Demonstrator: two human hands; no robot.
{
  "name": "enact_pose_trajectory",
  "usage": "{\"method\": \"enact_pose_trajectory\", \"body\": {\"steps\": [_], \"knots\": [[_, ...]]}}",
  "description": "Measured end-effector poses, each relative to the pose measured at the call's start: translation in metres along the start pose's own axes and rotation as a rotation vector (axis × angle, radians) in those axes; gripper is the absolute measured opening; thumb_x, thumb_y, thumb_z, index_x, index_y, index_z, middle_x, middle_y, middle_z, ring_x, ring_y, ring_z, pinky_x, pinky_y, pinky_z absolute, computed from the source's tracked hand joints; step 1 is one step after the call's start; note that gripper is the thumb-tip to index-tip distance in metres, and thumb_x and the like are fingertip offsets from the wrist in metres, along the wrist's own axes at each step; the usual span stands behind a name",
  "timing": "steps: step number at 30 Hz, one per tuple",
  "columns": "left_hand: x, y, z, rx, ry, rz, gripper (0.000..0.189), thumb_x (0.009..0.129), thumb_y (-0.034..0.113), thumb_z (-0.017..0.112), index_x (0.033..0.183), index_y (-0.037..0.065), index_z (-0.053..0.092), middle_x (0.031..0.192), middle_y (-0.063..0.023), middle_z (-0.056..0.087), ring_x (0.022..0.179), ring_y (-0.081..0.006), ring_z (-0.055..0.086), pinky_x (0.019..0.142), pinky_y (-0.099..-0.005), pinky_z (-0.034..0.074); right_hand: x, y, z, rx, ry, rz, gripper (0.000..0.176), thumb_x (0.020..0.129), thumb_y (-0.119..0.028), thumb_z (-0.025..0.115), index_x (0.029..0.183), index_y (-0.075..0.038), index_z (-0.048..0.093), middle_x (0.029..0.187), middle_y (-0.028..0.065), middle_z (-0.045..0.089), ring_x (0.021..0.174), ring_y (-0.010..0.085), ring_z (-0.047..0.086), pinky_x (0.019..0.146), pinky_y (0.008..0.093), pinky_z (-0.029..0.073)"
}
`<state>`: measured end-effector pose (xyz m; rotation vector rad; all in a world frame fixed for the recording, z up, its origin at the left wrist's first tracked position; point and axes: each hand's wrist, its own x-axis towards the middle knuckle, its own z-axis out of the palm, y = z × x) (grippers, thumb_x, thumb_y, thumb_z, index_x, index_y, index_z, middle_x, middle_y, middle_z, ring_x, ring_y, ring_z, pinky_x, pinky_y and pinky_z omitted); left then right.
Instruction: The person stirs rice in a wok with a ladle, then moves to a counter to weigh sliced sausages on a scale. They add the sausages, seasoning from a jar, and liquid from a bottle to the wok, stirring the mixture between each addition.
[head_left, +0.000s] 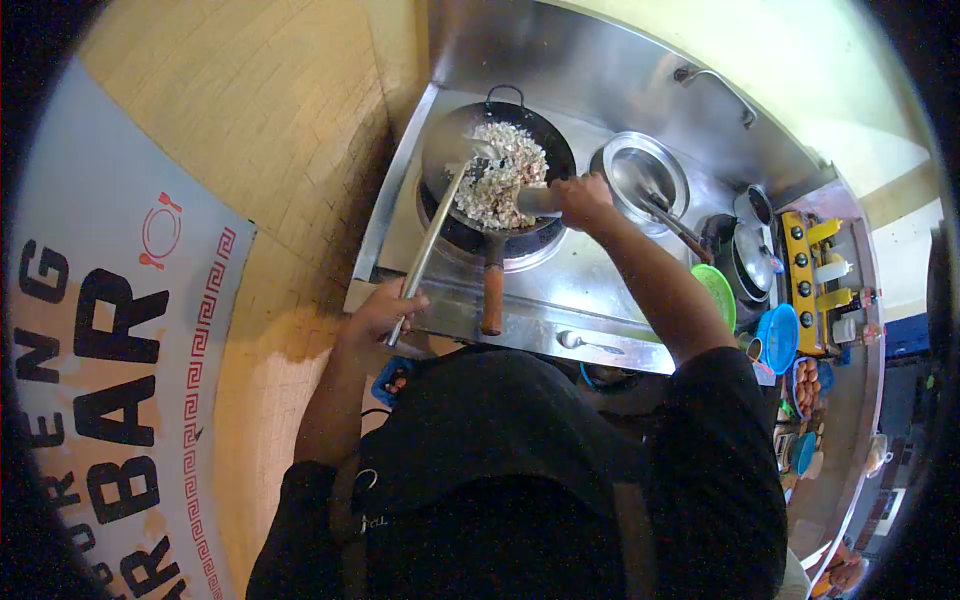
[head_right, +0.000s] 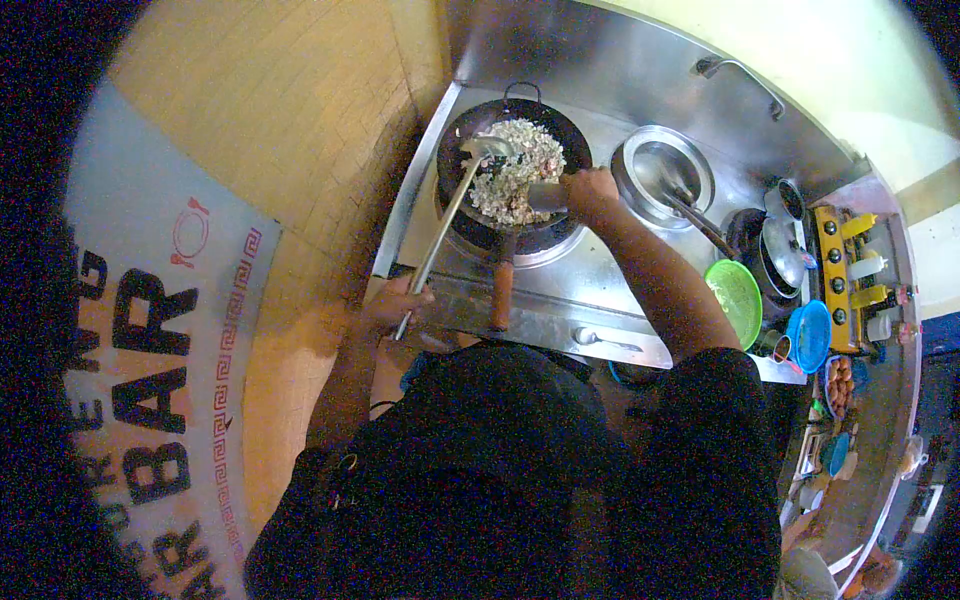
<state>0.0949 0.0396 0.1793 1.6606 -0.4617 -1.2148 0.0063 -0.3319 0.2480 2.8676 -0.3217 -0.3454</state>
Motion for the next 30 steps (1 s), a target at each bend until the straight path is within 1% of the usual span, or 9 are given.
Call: {"method": "enact_pose_trajectory", "body": {"steps": [7,10,15,20,22,25,27,28,30], "knots": [[0.022,-0.025,0.026,-0.027,-0.061,-0.018,0.025,0.081,0.021,0.067,0.091,0.008,0.048,0.06,-0.0003,0.047,0.045,-0.0098,0.046,0.041,-0.0249,0.04,-0.006,0.001,-0.007,-0.061,0.087,0.095,0.029,0.072,-0.016,0.062,0.1,-0.016,0.058,0.094,0.0089,0.064,0.091,0.0262,0.062,0.077,0.0408,0.045],[0.032,-0.04,0.031,-0.043,-0.073,-0.02,0.025,0.081,0.021,0.066,0.092,0.007,0.048,0.06,-0.001,0.048,0.047,-0.0108,0.049,0.042,-0.0261,0.041,-0.009,0.005,-0.013,-0.048,-0.132,0.131,0.03,0.072,-0.016,0.061,0.102,-0.016,0.058,0.093,0.0084,0.063,0.092,0.0262,0.062,0.077,0.0411,0.046],[0.061,-0.076,0.031,-0.178,-0.093,0.021,0.025,0.082,0.022,0.065,0.092,0.005,0.049,0.059,-0.0022,0.05,0.049,-0.0126,0.051,0.047,-0.0282,0.045,-0.014,-0.002,0.008,-0.031,0.126,0.15,0.031,0.07,-0.015,0.061,0.101,-0.017,0.06,0.093,0.0104,0.065,0.09,0.0267,0.063,0.075,0.0405,0.048],[0.067,-0.072,0.032,-0.231,-0.182,0.07,0.028,0.082,0.023,0.066,0.096,0.004,0.05,0.069,-0.0039,0.055,0.058,-0.0138,0.055,0.053,-0.0298,0.048,-0.013,-0.012,0.002,0.051,-0.133,0.12,0.038,0.07,-0.013,0.059,0.108,-0.018,0.059,0.094,0.0127,0.065,0.09,0.028,0.063,0.075,0.0415,0.048],[0.056,-0.061,0.032,-0.279,-0.137,0.044,0.031,0.082,0.024,0.067,0.098,0.004,0.05,0.073,-0.0048,0.057,0.062,-0.0139,0.056,0.055,-0.0302,0.048,-0.022,-0.014,0.001,0.015,-0.069,0.126,0.04,0.071,-0.013,0.058,0.11,-0.019,0.058,0.093,0.0123,0.065,0.09,0.0281,0.063,0.075,0.0411,0.047],[0.043,-0.067,0.026,-0.058,-0.121,-0.025,0.037,0.081,0.025,0.069,0.102,0.001,0.05,0.081,-0.0064,0.059,0.067,-0.0142,0.057,0.058,-0.0307,0.049,-0.023,-0.002,0.002,-0.023,0.036,0.143,0.046,0.069,-0.014,0.058,0.114,-0.022,0.056,0.093,0.0107,0.066,0.091,0.0276,0.063,0.078,0.0402,0.047],[0.041,-0.089,0.017,-0.1,-0.222,0.138,0.046,0.079,0.026,0.071,0.109,-0.001,0.049,0.083,-0.0074,0.059,0.07,-0.0152,0.058,0.062,-0.0306,0.049,-0.011,0.01,0.002,-0.01,-0.131,0.185,0.045,0.067,-0.014,0.061,0.111,-0.021,0.059,0.094,0.0106,0.066,0.094,0.0269,0.063,0.079,0.0407,0.047],[0.043,-0.103,0.004,0.102,-0.268,0.169,0.052,0.079,0.025,0.071,0.116,-0.003,0.046,0.085,-0.0087,0.06,0.076,-0.0168,0.059,0.065,-0.0302,0.05,-0.007,0.019,0.008,-0.033,-0.116,0.195,0.043,0.067,-0.014,0.061,0.109,-0.021,0.06,0.094,0.0105,0.066,0.093,0.0271,0.063,0.079,0.041,0.048],[0.012,-0.073,0.005,0.144,-0.174,0.101,0.054,0.079,0.027,0.071,0.116,-0.003,0.046,0.085,-0.0091,0.06,0.073,-0.0161,0.059,0.062,-0.0296,0.05,0.001,0.03,0.021,-0.064,-0.047,0.27,0.039,0.067,-0.016,0.063,0.106,-0.019,0.06,0.094,0.0113,0.066,0.089,0.0288,0.064,0.079,0.0416,0.049]]}}
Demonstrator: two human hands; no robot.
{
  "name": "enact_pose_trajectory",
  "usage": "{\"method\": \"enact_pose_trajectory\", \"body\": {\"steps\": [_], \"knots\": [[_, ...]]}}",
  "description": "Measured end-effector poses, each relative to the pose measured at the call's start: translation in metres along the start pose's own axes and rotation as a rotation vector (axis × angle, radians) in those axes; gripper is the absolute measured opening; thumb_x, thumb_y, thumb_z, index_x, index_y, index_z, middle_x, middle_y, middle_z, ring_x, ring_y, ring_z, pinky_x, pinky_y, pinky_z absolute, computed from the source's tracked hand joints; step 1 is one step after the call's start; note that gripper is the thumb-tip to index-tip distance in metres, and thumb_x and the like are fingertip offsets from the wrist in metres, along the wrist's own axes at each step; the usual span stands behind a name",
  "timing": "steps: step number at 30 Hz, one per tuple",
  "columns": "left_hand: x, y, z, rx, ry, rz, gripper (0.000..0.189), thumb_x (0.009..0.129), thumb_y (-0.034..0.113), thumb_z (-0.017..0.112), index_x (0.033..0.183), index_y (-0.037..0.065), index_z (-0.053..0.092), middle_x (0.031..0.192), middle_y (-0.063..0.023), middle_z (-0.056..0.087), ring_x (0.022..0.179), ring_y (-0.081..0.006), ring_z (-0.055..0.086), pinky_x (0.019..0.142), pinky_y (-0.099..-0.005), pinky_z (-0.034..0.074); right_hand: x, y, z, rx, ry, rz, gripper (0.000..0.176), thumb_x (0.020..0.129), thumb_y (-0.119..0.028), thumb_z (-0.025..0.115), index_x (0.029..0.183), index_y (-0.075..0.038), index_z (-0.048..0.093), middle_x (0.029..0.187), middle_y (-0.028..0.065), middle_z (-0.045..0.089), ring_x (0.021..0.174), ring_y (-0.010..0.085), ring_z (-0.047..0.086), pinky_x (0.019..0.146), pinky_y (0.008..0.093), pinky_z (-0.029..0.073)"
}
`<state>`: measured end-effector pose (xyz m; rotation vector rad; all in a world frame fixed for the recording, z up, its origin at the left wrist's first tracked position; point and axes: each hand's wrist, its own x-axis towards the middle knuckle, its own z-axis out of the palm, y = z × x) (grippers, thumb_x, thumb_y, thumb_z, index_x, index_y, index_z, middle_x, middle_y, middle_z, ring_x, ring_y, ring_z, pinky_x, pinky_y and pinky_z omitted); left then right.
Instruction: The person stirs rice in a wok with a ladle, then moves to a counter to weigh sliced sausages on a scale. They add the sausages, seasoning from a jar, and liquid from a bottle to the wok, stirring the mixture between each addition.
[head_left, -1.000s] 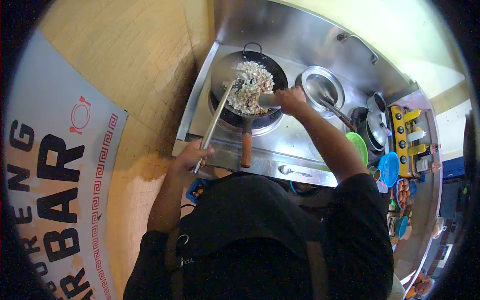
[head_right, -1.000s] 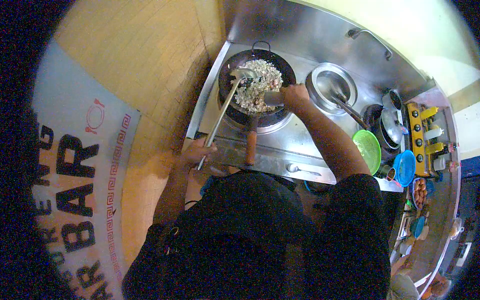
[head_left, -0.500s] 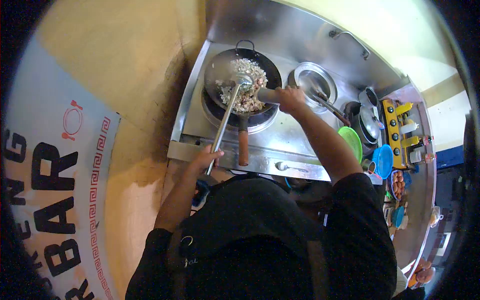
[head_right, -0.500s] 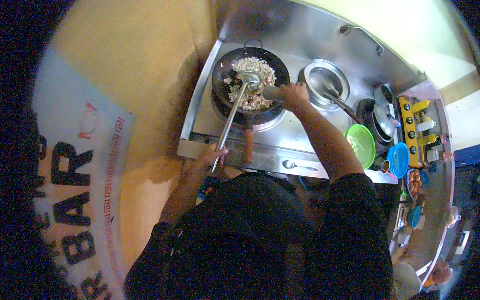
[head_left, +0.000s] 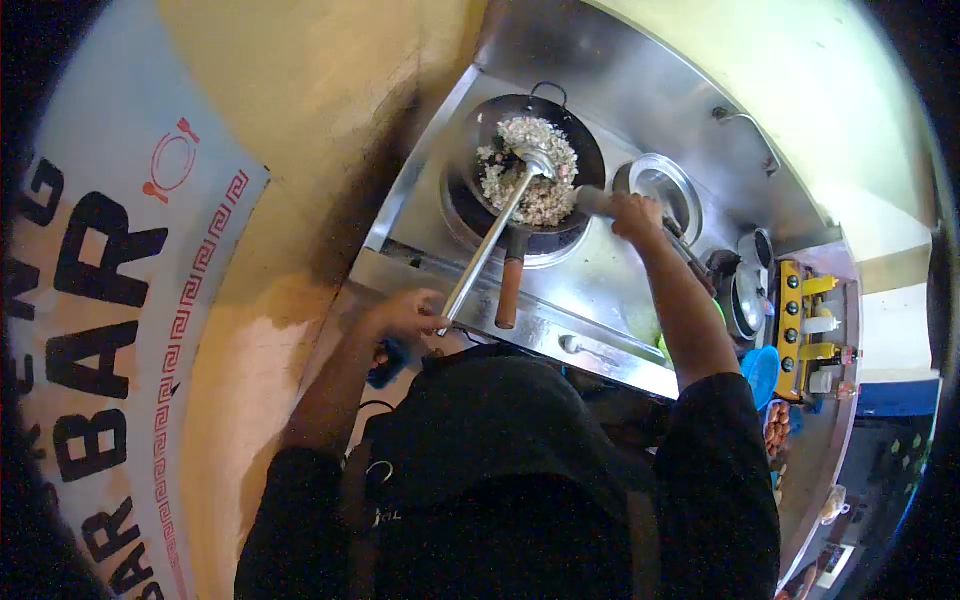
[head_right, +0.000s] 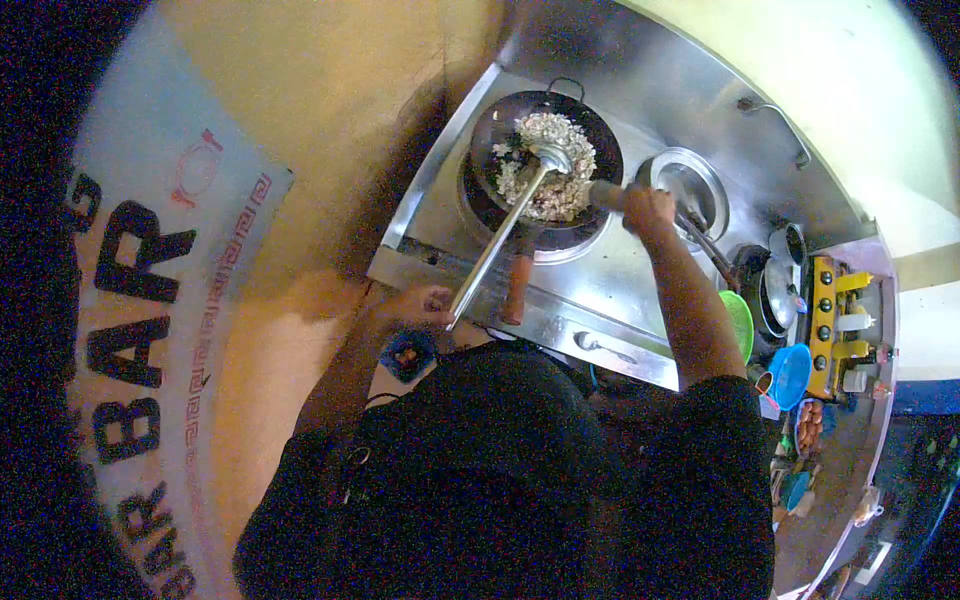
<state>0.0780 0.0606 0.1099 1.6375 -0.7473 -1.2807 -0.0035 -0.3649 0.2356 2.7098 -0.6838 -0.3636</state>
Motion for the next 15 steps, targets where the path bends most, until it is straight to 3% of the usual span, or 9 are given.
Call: {"method": "enact_pose_trajectory", "body": {"steps": [2,4,7,9,11,15], "knots": [[-0.002,0.009,0.016,0.028,0.086,-0.083,0.056,0.079,0.029,0.071,0.117,-0.002,0.045,0.085,-0.0095,0.06,0.07,-0.0154,0.058,0.059,-0.0289,0.049,0.006,0.003,-0.008,0.029,-0.027,0.046,0.039,0.067,-0.017,0.064,0.106,-0.017,0.059,0.099,0.0121,0.065,0.093,0.0294,0.063,0.08,0.0426,0.048],[0.026,-0.003,0.034,-0.226,0.097,-0.094,0.052,0.079,0.03,0.07,0.114,-0.001,0.047,0.08,-0.0081,0.058,0.062,-0.0133,0.055,0.051,-0.0283,0.046,0.024,0.006,-0.01,0.077,-0.057,0.06,0.04,0.067,-0.017,0.065,0.106,-0.016,0.059,0.101,0.0125,0.064,0.096,0.0292,0.062,0.08,0.0429,0.048],[0.023,0.046,0.053,-0.138,0.257,-0.1,0.046,0.079,0.029,0.068,0.11,0.001,0.048,0.075,-0.0056,0.056,0.055,-0.0117,0.052,0.046,-0.0291,0.043,0.039,0.006,-0.022,0.123,-0.075,0.127,0.039,0.068,-0.016,0.065,0.107,-0.015,0.058,0.103,0.0124,0.064,0.098,0.0294,0.062,0.08,0.0431,0.049],[0.032,0.036,0.051,-0.151,0.273,-0.029,0.039,0.079,0.025,0.066,0.106,0.002,0.05,0.07,-0.0041,0.054,0.053,-0.0119,0.051,0.045,-0.029,0.043,0.049,0.004,-0.023,0.093,0.088,0.173,0.04,0.068,-0.017,0.067,0.108,-0.015,0.058,0.105,0.0124,0.064,0.098,0.0295,0.062,0.079,0.0426,0.049],[0.033,0.028,0.04,-0.052,0.365,0.043,0.034,0.08,0.024,0.065,0.101,0.002,0.05,0.069,-0.0041,0.053,0.05,-0.0116,0.05,0.044,-0.0287,0.042,0.061,0.007,-0.029,0.099,0.071,0.156,0.04,0.07,-0.017,0.065,0.109,-0.015,0.058,0.105,0.0124,0.064,0.098,0.03,0.062,0.08,0.0433,0.049],[-0.012,0.109,0.006,-0.001,0.378,-0.036,0.03,0.08,0.022,0.064,0.098,0.002,0.05,0.068,-0.0042,0.053,0.048,-0.0118,0.049,0.043,-0.0285,0.041,0.079,0.006,-0.029,0.171,0.118,0.186,0.035,0.076,-0.019,0.059,0.111,-0.014,0.057,0.106,0.0129,0.063,0.099,0.0301,0.061,0.082,0.0441,0.048]]}}
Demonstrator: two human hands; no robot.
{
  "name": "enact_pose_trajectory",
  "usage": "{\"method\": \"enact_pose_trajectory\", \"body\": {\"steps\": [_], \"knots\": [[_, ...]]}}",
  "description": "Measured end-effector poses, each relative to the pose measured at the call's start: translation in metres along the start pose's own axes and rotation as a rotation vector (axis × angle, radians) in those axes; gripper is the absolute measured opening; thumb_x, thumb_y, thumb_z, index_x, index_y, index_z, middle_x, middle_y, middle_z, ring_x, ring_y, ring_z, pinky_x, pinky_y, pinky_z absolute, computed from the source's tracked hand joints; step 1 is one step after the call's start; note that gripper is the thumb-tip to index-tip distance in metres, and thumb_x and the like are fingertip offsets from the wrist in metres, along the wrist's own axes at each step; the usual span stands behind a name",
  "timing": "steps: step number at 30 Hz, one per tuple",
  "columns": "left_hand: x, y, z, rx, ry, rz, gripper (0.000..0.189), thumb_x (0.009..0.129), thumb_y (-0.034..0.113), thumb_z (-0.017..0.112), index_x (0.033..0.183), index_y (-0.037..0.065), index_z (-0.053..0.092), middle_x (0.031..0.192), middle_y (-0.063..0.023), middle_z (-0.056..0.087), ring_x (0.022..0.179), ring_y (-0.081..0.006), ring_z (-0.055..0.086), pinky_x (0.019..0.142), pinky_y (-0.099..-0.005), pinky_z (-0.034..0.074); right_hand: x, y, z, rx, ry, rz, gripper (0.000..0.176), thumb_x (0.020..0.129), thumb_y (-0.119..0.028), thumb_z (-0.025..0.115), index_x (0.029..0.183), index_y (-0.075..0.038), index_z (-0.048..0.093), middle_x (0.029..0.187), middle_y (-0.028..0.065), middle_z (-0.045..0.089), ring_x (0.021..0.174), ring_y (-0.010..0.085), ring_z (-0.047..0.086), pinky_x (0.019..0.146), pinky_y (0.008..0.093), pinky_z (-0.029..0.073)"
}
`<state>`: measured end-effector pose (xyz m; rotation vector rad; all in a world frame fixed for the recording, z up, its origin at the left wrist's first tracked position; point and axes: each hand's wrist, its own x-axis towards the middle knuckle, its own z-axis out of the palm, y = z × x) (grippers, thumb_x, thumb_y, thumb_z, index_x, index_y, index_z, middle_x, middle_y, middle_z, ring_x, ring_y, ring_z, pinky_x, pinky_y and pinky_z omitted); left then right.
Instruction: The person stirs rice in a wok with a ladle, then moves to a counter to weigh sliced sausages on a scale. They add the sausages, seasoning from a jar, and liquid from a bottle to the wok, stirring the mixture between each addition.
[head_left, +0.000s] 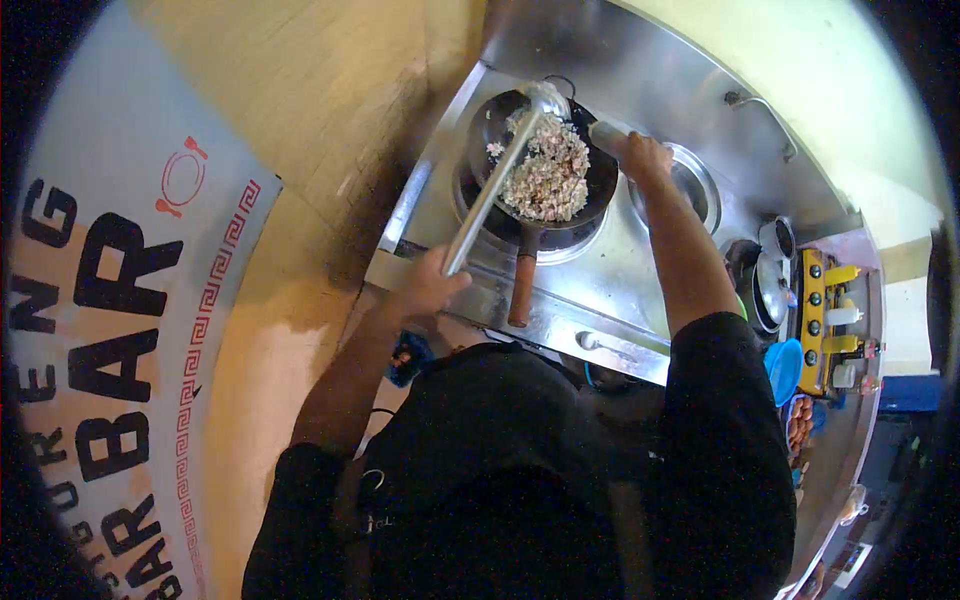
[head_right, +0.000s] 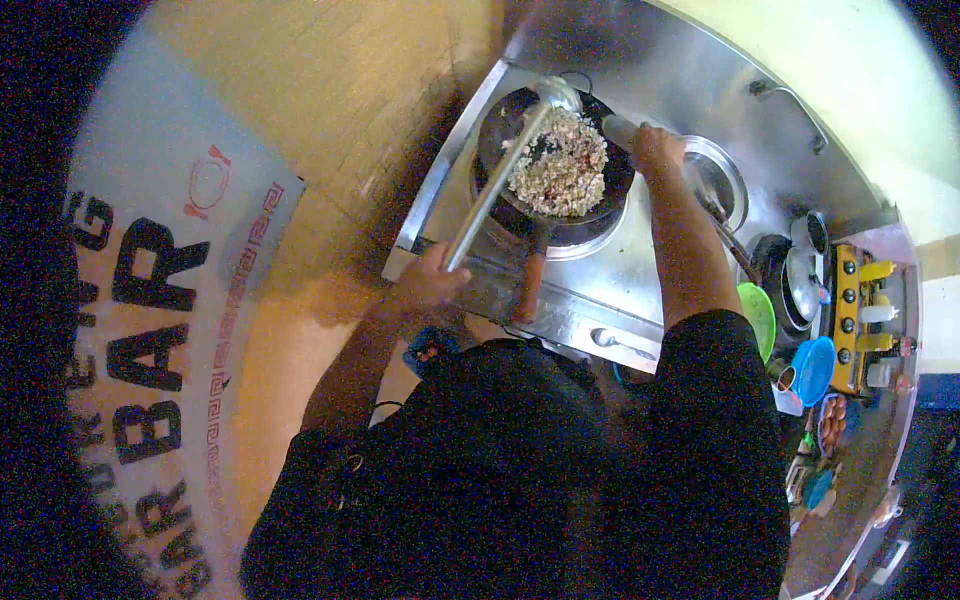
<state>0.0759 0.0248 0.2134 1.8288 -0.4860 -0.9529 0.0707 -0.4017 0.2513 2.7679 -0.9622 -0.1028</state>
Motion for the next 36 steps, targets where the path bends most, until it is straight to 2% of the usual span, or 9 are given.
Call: {"method": "enact_pose_trajectory", "body": {"steps": [2,8,11,13,17,21,24,27,36], "knots": [[-0.008,0.023,-0.017,-0.036,0.007,0.037,0.028,0.08,0.019,0.066,0.099,0.005,0.051,0.068,-0.0024,0.052,0.05,-0.0115,0.049,0.046,-0.0287,0.043,-0.019,-0.005,-0.017,-0.038,0.078,-0.037,0.034,0.078,-0.019,0.056,0.111,-0.012,0.056,0.104,0.0135,0.064,0.099,0.0303,0.061,0.083,0.0437,0.047],[-0.017,0.037,-0.048,0.048,0.047,0.107,0.026,0.08,0.018,0.064,0.096,0.003,0.05,0.07,-0.0029,0.053,0.054,-0.0103,0.051,0.048,-0.0265,0.043,-0.058,-0.012,-0.034,-0.131,-0.207,-0.259,0.038,0.074,-0.017,0.059,0.112,-0.015,0.055,0.101,0.0139,0.064,0.095,0.0306,0.062,0.082,0.0443,0.047],[-0.018,0.03,-0.053,0.004,0.022,0.073,0.024,0.081,0.018,0.064,0.095,0.003,0.05,0.07,-0.0031,0.053,0.053,-0.01,0.05,0.047,-0.0263,0.043,-0.088,-0.011,-0.019,-0.108,0.044,-0.352,0.038,0.072,-0.016,0.06,0.11,-0.017,0.056,0.097,0.0122,0.065,0.091,0.029,0.063,0.08,0.044,0.047],[-0.022,0.036,-0.051,0.006,0.012,0.061,0.024,0.081,0.017,0.063,0.094,0.003,0.05,0.071,-0.0033,0.054,0.052,-0.0098,0.05,0.047,-0.0262,0.042,-0.101,-0.019,-0.028,-0.096,-0.167,-0.389,0.039,0.072,-0.015,0.06,0.111,-0.017,0.056,0.094,0.0114,0.065,0.089,0.0282,0.063,0.081,0.044,0.046],[-0.01,0.017,-0.049,-0.079,-0.052,0.06,0.025,0.082,0.016,0.062,0.097,0.002,0.049,0.071,-0.0038,0.055,0.051,-0.0093,0.049,0.045,-0.0256,0.041,-0.113,-0.027,0.0,-0.046,0.173,-0.365,0.036,0.072,-0.015,0.06,0.108,-0.018,0.058,0.09,0.012,0.064,0.087,0.0295,0.063,0.081,0.0429,0.045],[-0.002,-0.001,-0.045,-0.065,-0.055,0.039,0.027,0.082,0.017,0.062,0.1,0.001,0.049,0.072,-0.0036,0.054,0.051,-0.0091,0.049,0.045,-0.0247,0.041,-0.099,-0.033,0.004,-0.026,-0.066,-0.371,0.033,0.072,-0.017,0.061,0.105,-0.018,0.059,0.091,0.0113,0.063,0.087,0.0292,0.063,0.081,0.0427,0.044],[0.004,-0.009,-0.047,-0.053,-0.074,0.027,0.029,0.082,0.017,0.062,0.101,0.001,0.048,0.073,-0.0033,0.053,0.051,-0.0088,0.048,0.045,-0.0239,0.041,-0.107,-0.04,0.006,0.007,0.091,-0.338,0.031,0.072,-0.017,0.062,0.103,-0.018,0.06,0.092,0.012,0.063,0.088,0.0292,0.063,0.08,0.0434,0.045],[0.003,-0.019,-0.044,-0.113,-0.08,0.038,0.03,0.082,0.017,0.063,0.102,0.001,0.048,0.074,-0.0033,0.052,0.051,-0.0087,0.047,0.045,-0.0236,0.041,-0.109,-0.039,-0.011,-0.009,-0.132,-0.352,0.031,0.074,-0.016,0.059,0.105,-0.018,0.059,0.093,0.0131,0.063,0.089,0.0303,0.062,0.08,0.0434,0.046],[0.017,-0.018,-0.036,0.02,-0.107,-0.022,0.033,0.081,0.018,0.065,0.104,0.0,0.048,0.071,-0.0035,0.051,0.049,-0.0095,0.048,0.043,-0.0248,0.042,-0.115,-0.02,0.003,0.042,-0.122,-0.222,0.041,0.069,-0.028,0.068,0.106,-0.016,0.056,0.099,0.0097,0.063,0.094,0.0291,0.061,0.084,0.0435,0.044]]}}
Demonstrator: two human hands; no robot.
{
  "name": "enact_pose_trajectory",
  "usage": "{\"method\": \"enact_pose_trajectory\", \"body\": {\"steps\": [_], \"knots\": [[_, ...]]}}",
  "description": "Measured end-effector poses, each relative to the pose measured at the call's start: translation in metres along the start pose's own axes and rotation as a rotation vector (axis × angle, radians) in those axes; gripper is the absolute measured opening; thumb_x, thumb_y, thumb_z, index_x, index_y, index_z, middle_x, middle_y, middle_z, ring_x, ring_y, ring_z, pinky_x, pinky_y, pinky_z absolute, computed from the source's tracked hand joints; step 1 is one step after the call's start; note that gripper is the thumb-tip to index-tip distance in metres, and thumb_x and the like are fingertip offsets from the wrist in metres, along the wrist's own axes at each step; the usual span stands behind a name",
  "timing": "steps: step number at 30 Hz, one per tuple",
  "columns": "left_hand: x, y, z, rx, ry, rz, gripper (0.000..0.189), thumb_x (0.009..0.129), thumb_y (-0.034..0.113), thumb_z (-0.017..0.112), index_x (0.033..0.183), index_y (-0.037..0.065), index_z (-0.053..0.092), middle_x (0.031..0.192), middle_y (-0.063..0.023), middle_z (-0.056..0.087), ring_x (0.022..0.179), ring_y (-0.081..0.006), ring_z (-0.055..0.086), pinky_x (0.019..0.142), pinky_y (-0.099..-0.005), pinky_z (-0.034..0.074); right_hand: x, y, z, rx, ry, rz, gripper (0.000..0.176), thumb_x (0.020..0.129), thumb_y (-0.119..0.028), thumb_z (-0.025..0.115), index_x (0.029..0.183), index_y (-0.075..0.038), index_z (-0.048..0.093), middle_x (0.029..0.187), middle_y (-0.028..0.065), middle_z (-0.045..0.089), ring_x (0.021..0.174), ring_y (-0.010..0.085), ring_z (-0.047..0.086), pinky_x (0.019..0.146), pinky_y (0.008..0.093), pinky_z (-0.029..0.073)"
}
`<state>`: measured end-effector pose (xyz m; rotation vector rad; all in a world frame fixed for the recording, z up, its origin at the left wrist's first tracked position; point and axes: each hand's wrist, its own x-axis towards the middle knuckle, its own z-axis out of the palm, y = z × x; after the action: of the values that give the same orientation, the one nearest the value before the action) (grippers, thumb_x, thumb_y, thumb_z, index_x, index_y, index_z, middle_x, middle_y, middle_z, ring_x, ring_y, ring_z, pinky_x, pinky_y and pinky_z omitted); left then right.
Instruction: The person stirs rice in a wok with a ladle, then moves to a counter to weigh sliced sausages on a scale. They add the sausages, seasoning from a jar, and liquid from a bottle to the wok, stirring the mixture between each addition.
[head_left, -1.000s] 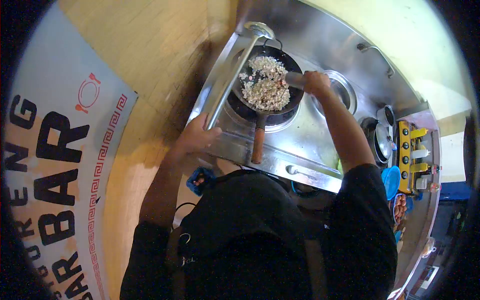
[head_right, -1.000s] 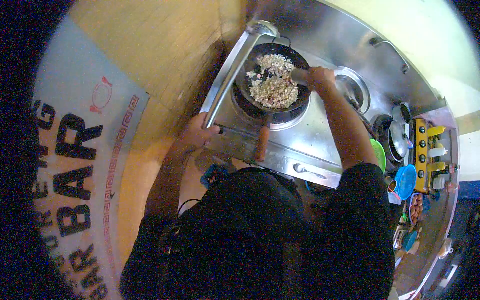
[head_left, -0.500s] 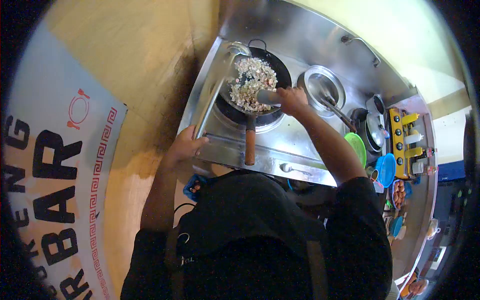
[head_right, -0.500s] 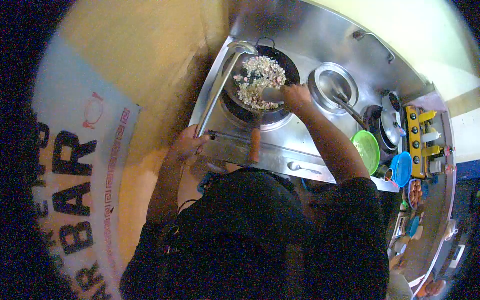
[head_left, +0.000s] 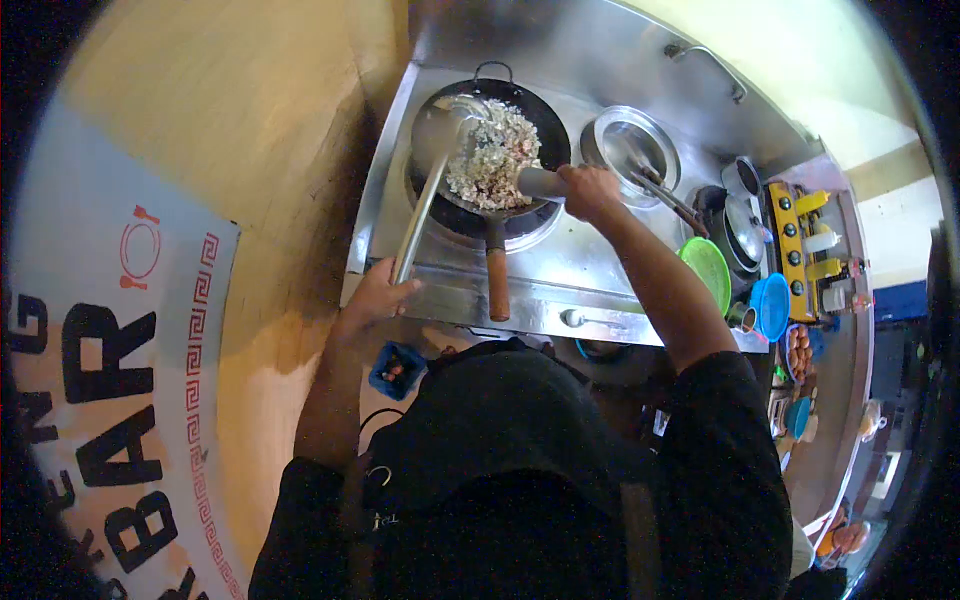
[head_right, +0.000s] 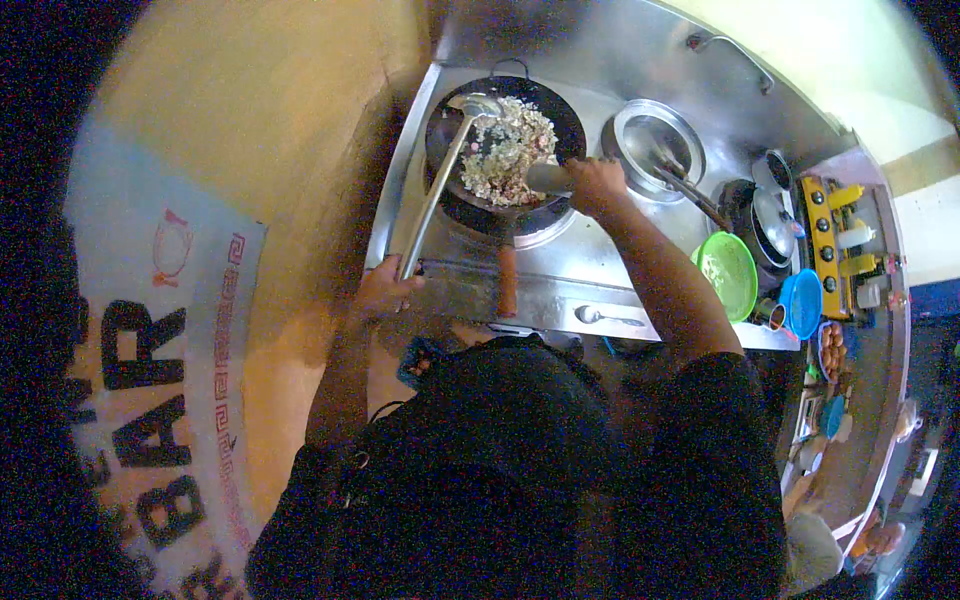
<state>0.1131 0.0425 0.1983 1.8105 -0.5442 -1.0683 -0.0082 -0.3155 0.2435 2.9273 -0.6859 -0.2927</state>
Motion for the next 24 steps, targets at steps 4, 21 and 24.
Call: {"method": "enact_pose_trajectory", "body": {"steps": [4,21,24], "knots": [[0.025,-0.03,0.011,-0.117,-0.057,0.042,0.033,0.08,0.017,0.066,0.103,0.001,0.048,0.068,-0.0033,0.051,0.048,-0.0096,0.048,0.042,-0.0251,0.041,-0.001,-0.012,0.003,-0.067,0.141,-0.035,0.041,0.07,-0.028,0.069,0.107,-0.016,0.056,0.098,0.0109,0.064,0.092,0.0281,0.062,0.083,0.0443,0.044],[0.033,-0.075,0.086,-0.173,-0.062,-0.006,0.031,0.081,0.016,0.066,0.103,0.005,0.047,0.068,-0.0017,0.05,0.051,-0.0109,0.05,0.044,-0.0268,0.041,-0.009,0.025,0.015,0.051,0.083,0.012,0.032,0.073,-0.021,0.062,0.105,-0.014,0.061,0.092,0.0108,0.066,0.087,0.0252,0.065,0.076,0.04,0.048],[0.03,-0.075,0.096,-0.266,-0.099,-0.002,0.029,0.081,0.015,0.065,0.102,0.005,0.046,0.067,-0.0013,0.05,0.051,-0.0109,0.05,0.045,-0.0264,0.043,-0.006,0.032,0.028,0.044,0.069,0.009,0.033,0.073,-0.024,0.062,0.105,-0.014,0.061,0.092,0.011,0.067,0.088,0.0257,0.065,0.076,0.0407,0.049]]}}
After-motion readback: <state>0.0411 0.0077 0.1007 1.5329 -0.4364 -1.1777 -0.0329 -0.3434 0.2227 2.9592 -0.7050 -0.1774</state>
